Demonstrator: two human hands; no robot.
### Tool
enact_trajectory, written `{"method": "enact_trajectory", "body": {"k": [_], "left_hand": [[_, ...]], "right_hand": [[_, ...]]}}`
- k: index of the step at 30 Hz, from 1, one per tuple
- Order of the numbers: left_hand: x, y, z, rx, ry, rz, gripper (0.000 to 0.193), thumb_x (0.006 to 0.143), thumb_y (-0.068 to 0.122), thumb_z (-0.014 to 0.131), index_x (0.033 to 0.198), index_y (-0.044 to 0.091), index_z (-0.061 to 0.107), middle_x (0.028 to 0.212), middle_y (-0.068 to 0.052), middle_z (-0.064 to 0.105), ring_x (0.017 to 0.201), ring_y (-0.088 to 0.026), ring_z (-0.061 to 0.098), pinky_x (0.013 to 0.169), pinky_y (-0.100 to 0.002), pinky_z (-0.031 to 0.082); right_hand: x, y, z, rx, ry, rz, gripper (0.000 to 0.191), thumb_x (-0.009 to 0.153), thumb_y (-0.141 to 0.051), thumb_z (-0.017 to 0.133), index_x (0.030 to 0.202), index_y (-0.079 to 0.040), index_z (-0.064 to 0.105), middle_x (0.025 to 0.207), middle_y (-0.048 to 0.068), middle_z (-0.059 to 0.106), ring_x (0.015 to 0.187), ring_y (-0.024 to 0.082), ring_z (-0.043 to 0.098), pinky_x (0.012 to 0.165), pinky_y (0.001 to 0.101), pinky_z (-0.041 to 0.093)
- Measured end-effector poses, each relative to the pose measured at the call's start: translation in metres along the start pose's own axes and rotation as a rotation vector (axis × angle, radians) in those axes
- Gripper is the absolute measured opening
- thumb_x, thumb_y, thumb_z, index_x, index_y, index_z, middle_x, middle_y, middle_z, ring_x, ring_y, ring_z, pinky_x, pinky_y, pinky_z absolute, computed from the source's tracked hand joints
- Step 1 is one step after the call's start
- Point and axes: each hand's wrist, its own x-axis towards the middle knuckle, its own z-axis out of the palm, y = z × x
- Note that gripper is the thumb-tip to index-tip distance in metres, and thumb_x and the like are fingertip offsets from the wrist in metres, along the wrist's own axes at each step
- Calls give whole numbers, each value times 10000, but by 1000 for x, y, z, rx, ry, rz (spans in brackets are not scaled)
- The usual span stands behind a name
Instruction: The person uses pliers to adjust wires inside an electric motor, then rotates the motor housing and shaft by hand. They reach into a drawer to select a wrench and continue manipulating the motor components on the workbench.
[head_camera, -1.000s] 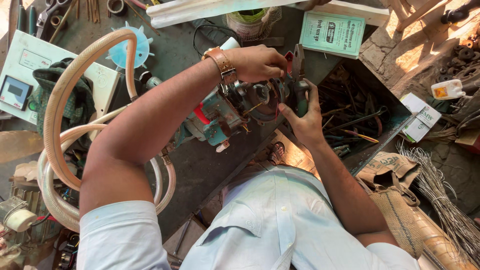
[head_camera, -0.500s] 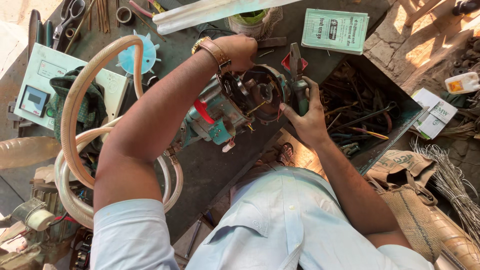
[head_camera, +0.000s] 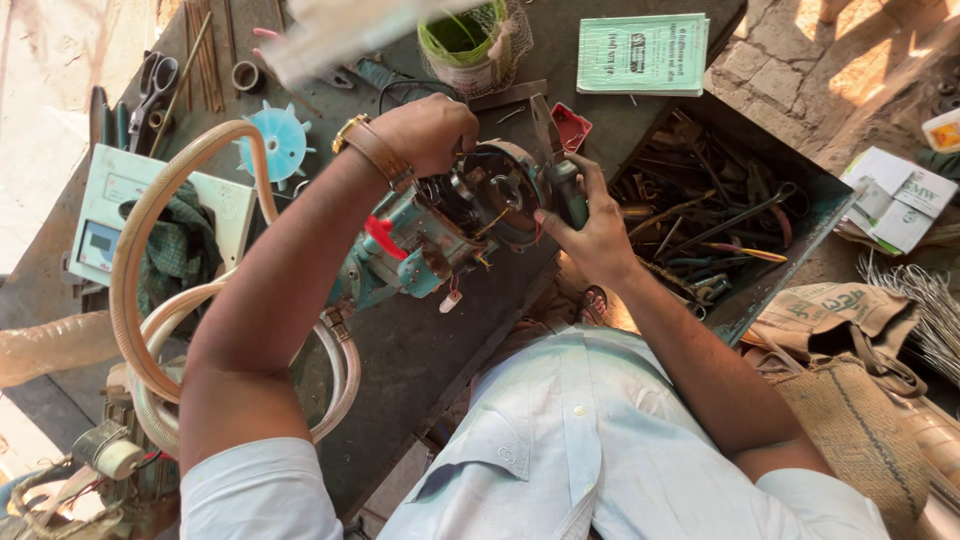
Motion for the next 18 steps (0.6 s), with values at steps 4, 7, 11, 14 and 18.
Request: {"method": "enact_trajectory", "body": {"k": [4, 7, 11, 14, 18], "left_hand": [[-5, -6, 3, -74, -56, -90, 272, 718, -21, 693, 956, 93, 758, 938, -106, 758, 964, -329, 708, 823, -429, 549], [-5, -17, 7, -165, -99, -133, 201, 812, 22, 669, 973, 101, 758, 946, -110, 757, 952, -315, 721, 834, -420, 558], [-3, -33, 18, -278, -106, -116, 197, 841, 42, 638, 1011, 76, 732, 946, -127, 750, 952, -325, 718, 820, -422, 557], [0, -41, 28, -278, -129, -109, 220, 832, 27, 612, 1030, 58, 703, 966, -150, 734, 953, -348, 698, 803, -436, 545], [2, -45, 34, -297, -155, -118, 182, 893, 71, 595, 1058, 60, 671, 999, -160, 727, 981, -351, 687, 833, -439, 539]], "right_hand": [[12, 4, -4, -93, -11, -34, 713, 922, -179, 787, 1506, -84, 390, 1145, 114, 689, 1076, 219, 685, 965, 373, 533], [26, 8, -9, -155, -15, 1, 675, 922, -193, 777, 1497, -86, 440, 1101, 121, 682, 1033, 219, 689, 941, 367, 539], [46, 17, -16, -207, -1, -36, 630, 922, -152, 762, 1487, -63, 496, 1119, 132, 688, 1046, 225, 681, 956, 370, 529], [56, 23, -17, -186, 3, -98, 616, 914, -104, 741, 1482, -33, 513, 1187, 138, 696, 1096, 222, 674, 988, 367, 525], [62, 27, -20, -108, -9, -138, 604, 898, -99, 773, 1444, 3, 534, 1251, 148, 695, 1152, 209, 657, 1018, 361, 524]]}}
